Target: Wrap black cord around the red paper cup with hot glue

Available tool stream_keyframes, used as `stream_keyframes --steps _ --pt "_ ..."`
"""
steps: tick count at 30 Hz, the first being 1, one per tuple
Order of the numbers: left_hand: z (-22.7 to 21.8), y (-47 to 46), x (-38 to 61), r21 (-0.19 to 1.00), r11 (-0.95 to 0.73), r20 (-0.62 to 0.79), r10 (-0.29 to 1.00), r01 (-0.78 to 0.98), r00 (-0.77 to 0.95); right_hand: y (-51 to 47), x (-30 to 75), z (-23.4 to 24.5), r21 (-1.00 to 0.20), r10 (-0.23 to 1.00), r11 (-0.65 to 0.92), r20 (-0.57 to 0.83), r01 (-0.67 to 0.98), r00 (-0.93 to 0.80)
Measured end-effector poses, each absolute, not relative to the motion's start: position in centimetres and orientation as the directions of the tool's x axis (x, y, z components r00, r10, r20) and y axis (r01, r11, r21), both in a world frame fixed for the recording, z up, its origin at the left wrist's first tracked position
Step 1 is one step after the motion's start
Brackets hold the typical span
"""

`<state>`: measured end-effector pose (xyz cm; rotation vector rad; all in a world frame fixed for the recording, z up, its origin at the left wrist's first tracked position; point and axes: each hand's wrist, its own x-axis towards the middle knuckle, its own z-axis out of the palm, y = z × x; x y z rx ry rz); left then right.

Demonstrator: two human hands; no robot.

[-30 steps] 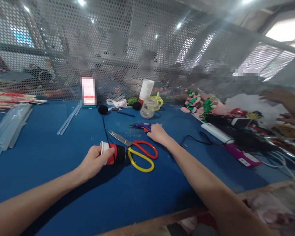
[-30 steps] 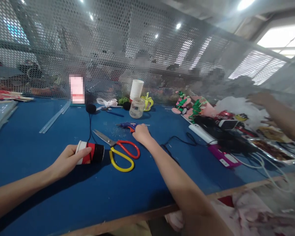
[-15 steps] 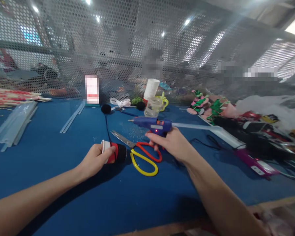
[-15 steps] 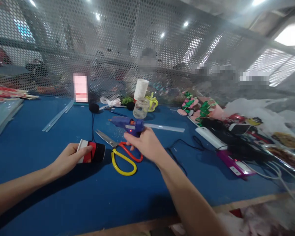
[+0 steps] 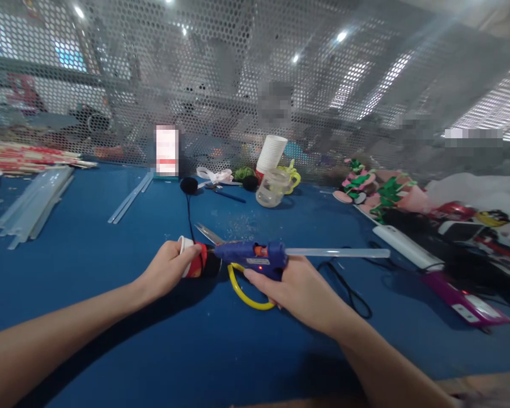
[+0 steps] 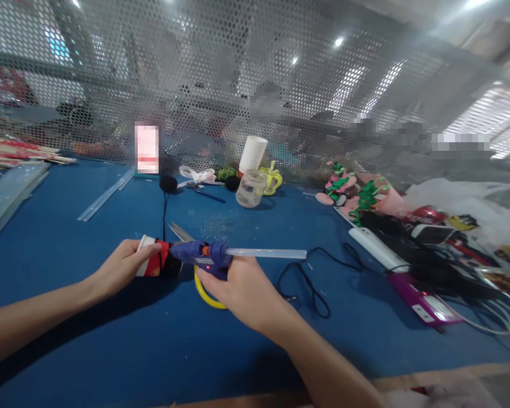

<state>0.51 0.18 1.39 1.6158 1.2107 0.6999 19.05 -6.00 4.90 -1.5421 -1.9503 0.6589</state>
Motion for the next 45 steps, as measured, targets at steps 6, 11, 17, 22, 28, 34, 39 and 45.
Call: stream_keyframes --steps 6,11,17,22,28,34,39,45 --pt "1.3 0.2 0.5 0.934 -0.031 -0.097 0.937 0.356 0.335 -6.1 19.0 4.4 -0.629 0.965 0.261 0.150 0.733 -0.215" --pt "1.2 0.2 0.5 0.949 0.032 -0.138 0.936 0.312 0.323 -6.5 19.0 4.1 -0.576 0.968 0.247 0.116 0.779 -0.222" --pt "1.1 0.3 0.6 0.953 0.054 -0.149 0.939 0.298 0.309 -6.5 18.8 3.9 -0.548 0.963 0.269 0.149 0.792 -0.224" --pt "1.2 0.2 0.6 0.959 0.089 -0.172 0.938 0.270 0.300 -6.7 18.7 4.0 -0.568 0.966 0.259 0.135 0.781 -0.222" --pt "0.9 0.4 0.5 0.963 0.098 -0.173 0.939 0.251 0.299 -6.9 18.5 4.0 -0.539 0.959 0.282 0.163 0.794 -0.230" --pt "0.9 0.3 0.5 0.966 0.099 -0.170 0.938 0.238 0.302 -7.0 18.3 4.5 -0.574 0.957 0.287 0.136 0.766 -0.257" --pt "1.0 0.2 0.5 0.970 0.106 -0.170 0.940 0.219 0.295 -7.1 18.2 4.7 -0.572 0.957 0.284 0.116 0.770 -0.267" --pt "0.9 0.4 0.4 0.968 0.123 -0.184 0.941 0.219 0.284 -7.1 18.2 4.8 -0.559 0.958 0.281 0.111 0.780 -0.265"
